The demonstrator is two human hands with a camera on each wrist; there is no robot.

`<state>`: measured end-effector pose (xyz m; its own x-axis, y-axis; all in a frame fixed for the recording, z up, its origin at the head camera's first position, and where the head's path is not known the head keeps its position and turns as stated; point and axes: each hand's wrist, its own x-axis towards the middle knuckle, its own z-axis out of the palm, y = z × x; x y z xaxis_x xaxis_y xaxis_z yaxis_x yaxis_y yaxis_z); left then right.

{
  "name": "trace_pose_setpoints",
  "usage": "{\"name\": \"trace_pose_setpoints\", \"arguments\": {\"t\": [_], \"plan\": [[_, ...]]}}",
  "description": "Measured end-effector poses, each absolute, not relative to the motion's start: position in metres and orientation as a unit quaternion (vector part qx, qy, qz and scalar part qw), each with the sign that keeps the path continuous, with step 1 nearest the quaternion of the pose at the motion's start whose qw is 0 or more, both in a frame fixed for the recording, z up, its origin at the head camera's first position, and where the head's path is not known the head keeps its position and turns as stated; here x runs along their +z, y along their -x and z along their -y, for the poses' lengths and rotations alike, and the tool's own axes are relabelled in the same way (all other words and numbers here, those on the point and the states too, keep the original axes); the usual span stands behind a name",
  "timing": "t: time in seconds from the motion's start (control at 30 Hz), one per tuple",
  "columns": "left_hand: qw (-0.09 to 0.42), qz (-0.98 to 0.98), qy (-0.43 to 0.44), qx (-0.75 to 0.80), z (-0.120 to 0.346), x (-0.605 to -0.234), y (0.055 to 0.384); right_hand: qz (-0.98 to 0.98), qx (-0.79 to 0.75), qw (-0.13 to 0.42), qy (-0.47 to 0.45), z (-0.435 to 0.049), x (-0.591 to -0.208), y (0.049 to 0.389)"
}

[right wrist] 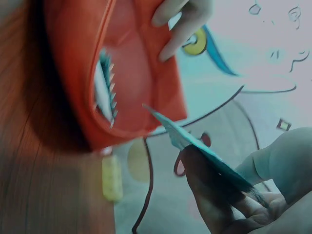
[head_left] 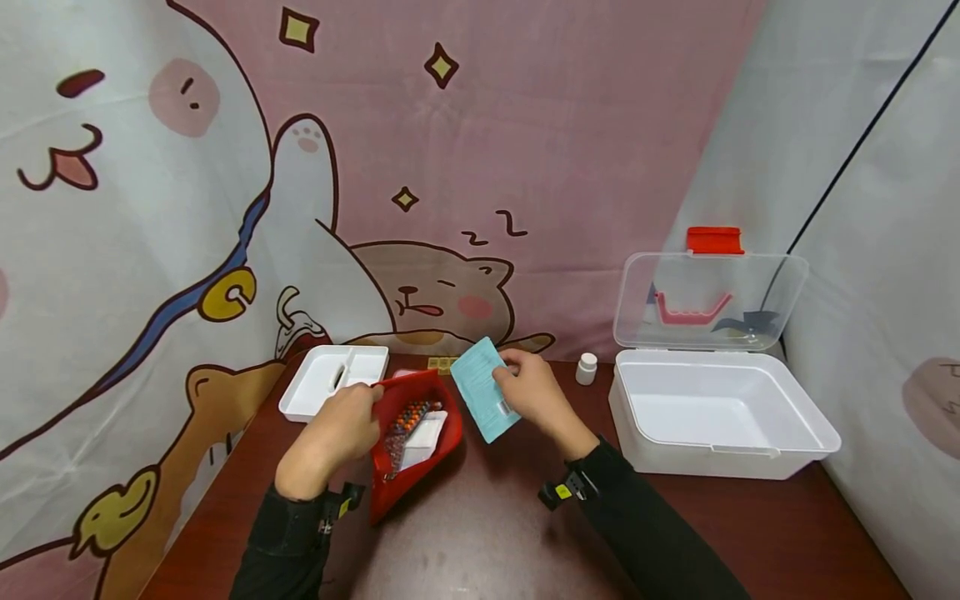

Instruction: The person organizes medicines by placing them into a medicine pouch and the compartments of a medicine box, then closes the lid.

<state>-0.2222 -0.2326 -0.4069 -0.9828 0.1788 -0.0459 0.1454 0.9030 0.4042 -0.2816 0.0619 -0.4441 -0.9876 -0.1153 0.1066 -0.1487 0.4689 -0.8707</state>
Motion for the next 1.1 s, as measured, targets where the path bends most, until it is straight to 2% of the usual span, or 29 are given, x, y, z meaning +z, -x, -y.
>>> {"name": "trace_pose_setpoints", "arguments": {"t": [0.4, 0.53, 0.8, 1.1], "plan": [[0.041, -0.974, -0.079, 0.208, 0.233, -0.408, 0.221, 0.804, 0.573, -0.141, -0.07, -0.039, -0.438, 0.263], [0.041, -0.974, -0.082, 0.209, 0.233, -0.408, 0.221, 0.791, 0.582, -0.177, -0.066, -0.029, -0.443, 0.263], [0.047, -0.973, -0.081, 0.213, 0.232, -0.408, 0.219, 0.763, 0.602, -0.216, -0.086, -0.008, -0.455, 0.262], [0.052, -0.973, -0.074, 0.211, 0.233, -0.409, 0.221, 0.736, 0.632, -0.226, -0.088, 0.004, -0.455, 0.261]]}}
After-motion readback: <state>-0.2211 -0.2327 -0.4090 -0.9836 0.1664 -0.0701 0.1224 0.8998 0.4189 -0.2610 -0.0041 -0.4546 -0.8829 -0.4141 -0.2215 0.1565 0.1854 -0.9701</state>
